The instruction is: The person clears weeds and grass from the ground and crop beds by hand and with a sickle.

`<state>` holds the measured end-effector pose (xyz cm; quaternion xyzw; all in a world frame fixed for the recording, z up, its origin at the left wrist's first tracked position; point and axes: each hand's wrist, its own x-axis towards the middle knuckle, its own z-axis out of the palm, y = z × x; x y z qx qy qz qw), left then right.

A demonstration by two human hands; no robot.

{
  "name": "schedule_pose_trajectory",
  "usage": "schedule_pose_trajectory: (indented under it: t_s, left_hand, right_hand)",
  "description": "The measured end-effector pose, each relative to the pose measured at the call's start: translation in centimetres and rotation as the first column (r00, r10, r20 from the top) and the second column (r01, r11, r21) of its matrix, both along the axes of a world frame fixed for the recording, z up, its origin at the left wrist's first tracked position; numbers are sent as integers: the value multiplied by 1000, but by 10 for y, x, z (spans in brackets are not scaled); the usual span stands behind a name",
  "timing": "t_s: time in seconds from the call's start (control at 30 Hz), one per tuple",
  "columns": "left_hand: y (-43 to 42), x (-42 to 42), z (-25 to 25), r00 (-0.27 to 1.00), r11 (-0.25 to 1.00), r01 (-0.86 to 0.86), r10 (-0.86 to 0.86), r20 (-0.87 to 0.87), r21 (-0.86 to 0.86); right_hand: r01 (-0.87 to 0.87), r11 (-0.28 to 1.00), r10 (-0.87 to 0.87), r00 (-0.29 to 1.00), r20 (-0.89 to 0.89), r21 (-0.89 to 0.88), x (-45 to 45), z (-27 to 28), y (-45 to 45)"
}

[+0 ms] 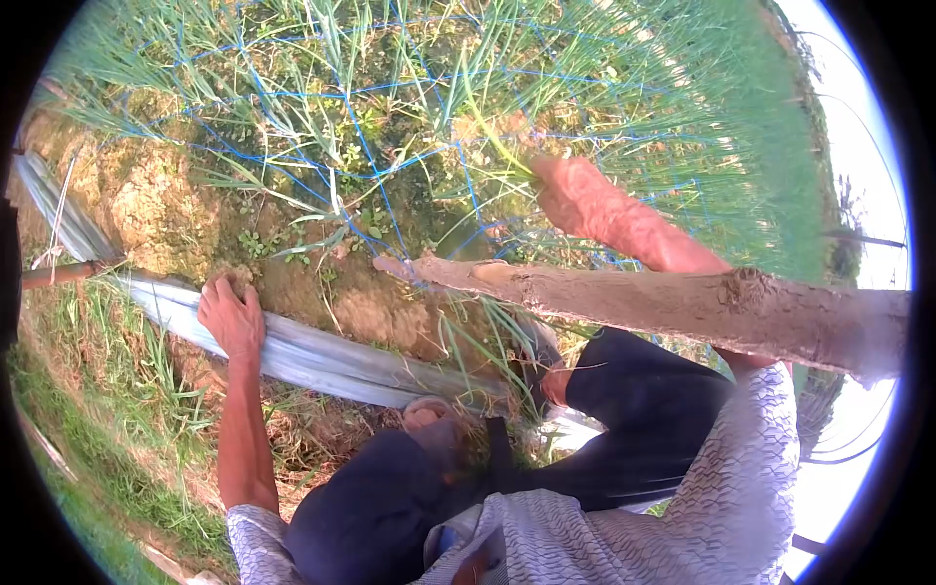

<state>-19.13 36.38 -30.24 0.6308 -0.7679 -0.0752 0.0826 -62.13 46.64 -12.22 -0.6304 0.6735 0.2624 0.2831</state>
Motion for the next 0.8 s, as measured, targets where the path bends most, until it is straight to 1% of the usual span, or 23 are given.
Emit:
schedule_pose_trajectory:
  t_s: [0.03, 0.07, 0.1, 0.17, 0.2, 0.27, 0.3, 0.33, 0.37, 0.4, 0.43, 0.47, 0.5, 0.57, 0.6, 0.63, 0.67, 0.73, 0.8]
  left_hand:
    - [0, 0, 0, 1000, 1000, -1, 1, -10, -2]
    - [-1, -1, 0, 1000, 1000, -1, 1, -20, -2]
    - [-1, -1, -2, 1000, 1000, -1, 1, -22, 5]
    - [-3, 1, -6, 1000, 1000, 3, -3, -23, -4]
    - [-3, 0, -6, 999, 1000, -7, 6, -35, -14]
    - [-5, 0, -8, 1000, 1000, -13, 13, -26, -6]
    - [-5, 1, -9, 1000, 1000, -18, 18, -19, 4]
    - [-4, 1, -10, 1000, 1000, -23, 23, -17, 9]
    - [-4, 2, -11, 1000, 1000, -17, 17, -15, -2]
    - [-6, 1, -12, 1000, 1000, -14, 14, -14, -16]
    - [-6, 1, -13, 1000, 1000, -19, 19, -12, -14]
    - [-6, 0, -13, 1000, 1000, -24, 24, -6, -8]
    - [-7, -1, -13, 1000, 1000, -30, 30, 4, -1]
    - [-6, -5, -11, 998, 998, -58, 58, 21, 1]
    - [-6, -4, -11, 999, 999, -49, 49, 17, 7]
    - [-8, -4, -12, 999, 999, -48, 48, 13, 4]
    - [-10, -5, -13, 998, 999, -51, 51, 20, 0]
    - [-9, -5, -13, 999, 999, -44, 43, 29, 5]
    - [-9, -6, -13, 999, 999, -43, 42, 28, 17]
  right_hand:
    - [-245, 969, 247, 963, -104, 36, 4, -25, -8]
    - [-473, 878, 477, 856, -198, 72, 7, -50, -16]
    - [-241, 965, 232, 968, -94, -103, 10, -71, -18]
    - [-80, 984, 99, 988, 120, -158, -7, -109, -34]
    - [-90, 984, 110, 987, 121, -156, -9, -121, -47]
    - [-216, 976, 218, 970, -105, 36, -10, -144, -72]
    - [-224, 974, 227, 969, -102, 37, -16, -154, -80]
    - [-6, 1000, 4, 998, -64, -29, -26, -166, -84]
    - [216, 973, -217, 976, -12, -88, -39, -181, -90]
    - [96, 903, -118, 993, -26, -419, -75, -244, -87]
    - [93, 904, -113, 993, -24, -418, -81, -262, -100]
    - [340, 795, -383, 924, 19, -502, -81, -276, -113]
    - [550, 616, -618, 781, 88, -564, -82, -293, -122]
    - [592, 547, -609, 766, 205, -591, -90, -338, -130]
    - [712, 377, -722, 626, 293, -592, -84, -346, -139]
    - [797, 189, -794, 468, 389, -574, -80, -353, -152]
    - [781, 294, -706, 566, 425, -551, -85, -354, -152]
    - [773, 305, -574, 615, 540, -556, -117, -402, -136]
    - [789, 209, -531, 588, 610, -578, -132, -429, -133]
